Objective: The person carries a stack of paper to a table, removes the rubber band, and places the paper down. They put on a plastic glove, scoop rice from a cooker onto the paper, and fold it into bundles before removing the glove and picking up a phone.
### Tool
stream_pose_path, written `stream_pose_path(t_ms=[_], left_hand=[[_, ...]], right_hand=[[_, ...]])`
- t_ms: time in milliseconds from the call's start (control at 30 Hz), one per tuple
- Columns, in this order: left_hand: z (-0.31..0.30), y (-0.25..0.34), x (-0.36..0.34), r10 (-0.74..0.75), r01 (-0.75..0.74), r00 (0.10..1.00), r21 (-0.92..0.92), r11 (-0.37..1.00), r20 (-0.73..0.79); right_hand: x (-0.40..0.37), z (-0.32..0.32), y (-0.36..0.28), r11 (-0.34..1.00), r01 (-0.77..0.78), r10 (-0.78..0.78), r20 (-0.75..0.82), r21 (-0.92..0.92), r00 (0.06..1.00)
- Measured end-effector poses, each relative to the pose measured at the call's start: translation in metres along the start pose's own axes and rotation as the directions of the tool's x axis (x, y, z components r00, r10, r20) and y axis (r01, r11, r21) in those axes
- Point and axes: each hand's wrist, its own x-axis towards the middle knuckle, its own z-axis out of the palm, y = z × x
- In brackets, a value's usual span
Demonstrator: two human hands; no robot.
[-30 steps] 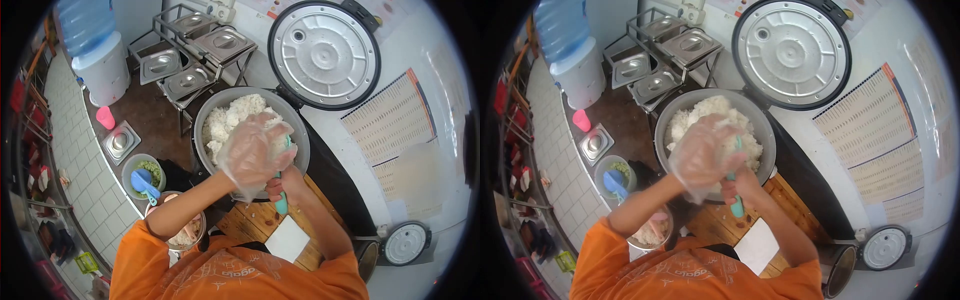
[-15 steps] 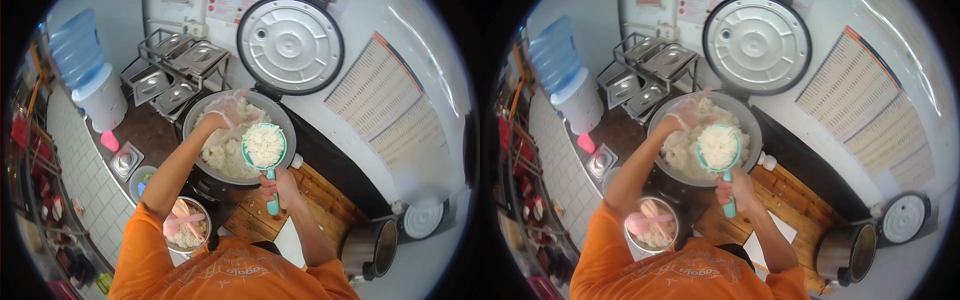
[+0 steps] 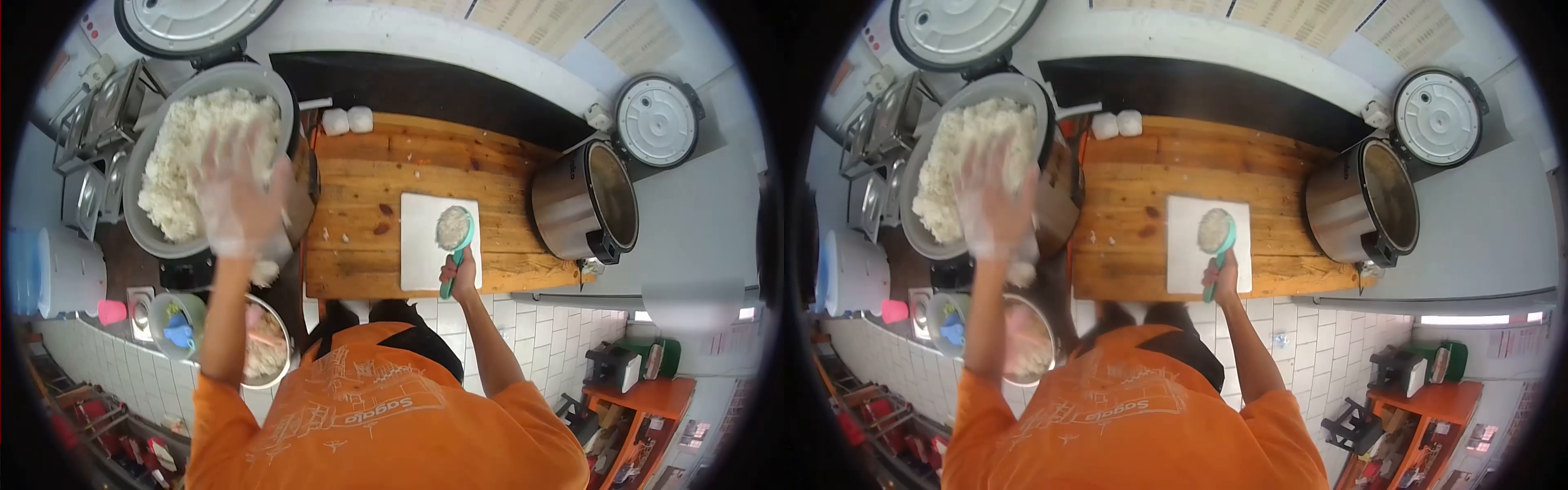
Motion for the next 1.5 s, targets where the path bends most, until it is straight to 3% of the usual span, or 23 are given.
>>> stream_pose_path(t_ms=[67, 100, 133, 200, 267, 333, 400, 433, 467, 500, 533, 567, 600, 767, 833, 867, 933, 1000, 1067, 1133, 1200, 1300, 1500], left_hand=[[0.048, -0.022, 0.021, -0.231, 0.209, 0.961, 0.144, 0.967, 0.156], [0.032, -0.021, 0.034, -0.113, 0.117, 0.993, 0.259, 0.959, -0.027], [0.006, -0.020, 0.049, 0.033, 0.042, 0.982, 0.385, 0.922, -0.186], [-0.020, -0.036, 0.051, -0.094, 0.145, 0.962, 0.187, 0.972, -0.256], [-0.059, -0.005, 0.025, -0.112, 0.173, 0.941, 0.167, 0.971, -0.318], [-0.075, 0.042, -0.027, -0.211, 0.250, 0.908, 0.064, 0.966, -0.362], [-0.074, 0.089, -0.105, -0.412, 0.395, 0.878, -0.116, 0.911, -0.243], [-0.079, 0.135, -0.132, -0.799, 0.672, 0.581, -0.645, 0.364, 0.154], [-0.067, 0.129, -0.192, -0.638, 0.602, 0.770, -0.342, 0.722, 0.008], [-0.062, 0.143, -0.233, -0.704, 0.664, 0.702, -0.456, 0.593, 0.106], [-0.035, 0.155, -0.299, -0.856, 0.511, 0.466, -0.858, 0.054, 0.223], [-0.048, 0.172, -0.328, -0.905, 0.346, 0.118, -0.871, -0.348, 0.409], [-0.041, 0.187, -0.374, -0.929, 0.279, -0.063, -0.888, -0.366, 0.363], [-0.090, 0.273, -0.485, -0.922, 0.357, -0.376, -0.933, -0.054, -0.091], [-0.099, 0.324, -0.520, -0.967, 0.451, -0.198, -0.891, 0.053, -0.158], [-0.094, 0.346, -0.539, -0.942, 0.435, -0.263, -0.897, 0.077, -0.208], [-0.078, 0.385, -0.579, -0.662, 0.610, 0.188, -0.442, 0.658, -0.725], [-0.091, 0.455, -0.602, -0.677, 0.700, 0.111, -0.426, 0.573, -0.728], [-0.119, 0.525, -0.626, -0.631, 0.163, -0.764, -0.987, 0.014, -0.135], [-0.152, 0.626, -0.647, -0.557, 0.142, -0.817, -0.988, 0.053, -0.148], [-0.159, 0.726, -0.692, -0.430, 0.065, -0.895, -0.988, 0.140, -0.120], [-0.170, 0.853, -0.710, -0.209, 0.047, -0.974, -0.975, 0.217, -0.093], [-0.181, 0.965, -0.766, -0.024, 0.072, -0.995, -0.890, 0.450, -0.093]], right_hand=[[0.023, -0.035, 0.011, 0.883, 0.354, -0.446, -0.317, -0.308, 0.837], [0.043, -0.064, 0.021, 0.518, 0.386, -0.743, -0.178, -0.763, 0.645], [0.047, -0.080, 0.022, 0.523, 0.384, -0.733, -0.171, -0.761, 0.659], [0.054, -0.107, 0.026, -0.375, 0.059, -0.669, 0.314, -0.925, 0.674], [0.054, -0.102, 0.020, -0.329, 0.024, -0.528, 0.205, -0.944, 0.824], [0.052, -0.093, 0.013, -0.445, -0.036, -0.664, 0.303, -0.895, 0.684], [0.029, -0.065, -0.003, -0.213, 0.364, -0.721, 0.398, -0.907, 0.568], [0.009, -0.042, -0.005, -0.156, 0.539, -0.672, 0.489, -0.828, 0.556], [-0.017, -0.020, 0.001, -0.081, 0.727, -0.518, 0.652, -0.682, 0.554], [-0.047, 0.000, 0.012, 0.203, 0.810, -0.244, 0.773, -0.550, 0.585], [-0.072, 0.009, 0.027, 0.485, 0.750, 0.146, 0.887, -0.450, 0.438], [-0.129, 0.037, 0.029, 0.534, 0.757, 0.310, 0.920, -0.378, 0.240], [-0.186, 0.051, 0.031, 0.577, 0.757, 0.445, 0.895, -0.308, 0.025], [-0.287, 0.015, 0.092, 0.596, 0.794, 0.565, 0.638, 0.122, -0.523], [-0.316, -0.003, 0.099, 0.632, 0.759, 0.604, 0.514, 0.157, -0.609], [-0.329, -0.018, 0.102, 0.661, 0.729, 0.610, 0.440, 0.177, -0.659], [-0.350, -0.054, 0.103, 0.748, 0.661, 0.615, 0.314, 0.060, -0.724], [-0.388, -0.103, 0.098, 0.807, 0.588, 0.566, 0.217, 0.052, -0.795], [-0.425, -0.165, 0.100, 0.799, 0.600, 0.600, -0.006, -0.024, -0.800], [-0.460, -0.230, 0.101, 0.821, 0.567, 0.555, -0.147, -0.060, -0.819], [-0.502, -0.297, 0.104, 0.861, 0.497, 0.340, -0.603, -0.108, -0.721], [-0.554, -0.358, 0.107, 0.789, 0.581, 0.245, -0.765, -0.201, -0.596], [-0.617, -0.369, 0.191, 0.824, 0.556, 0.465, -0.687, 0.105, -0.559]])
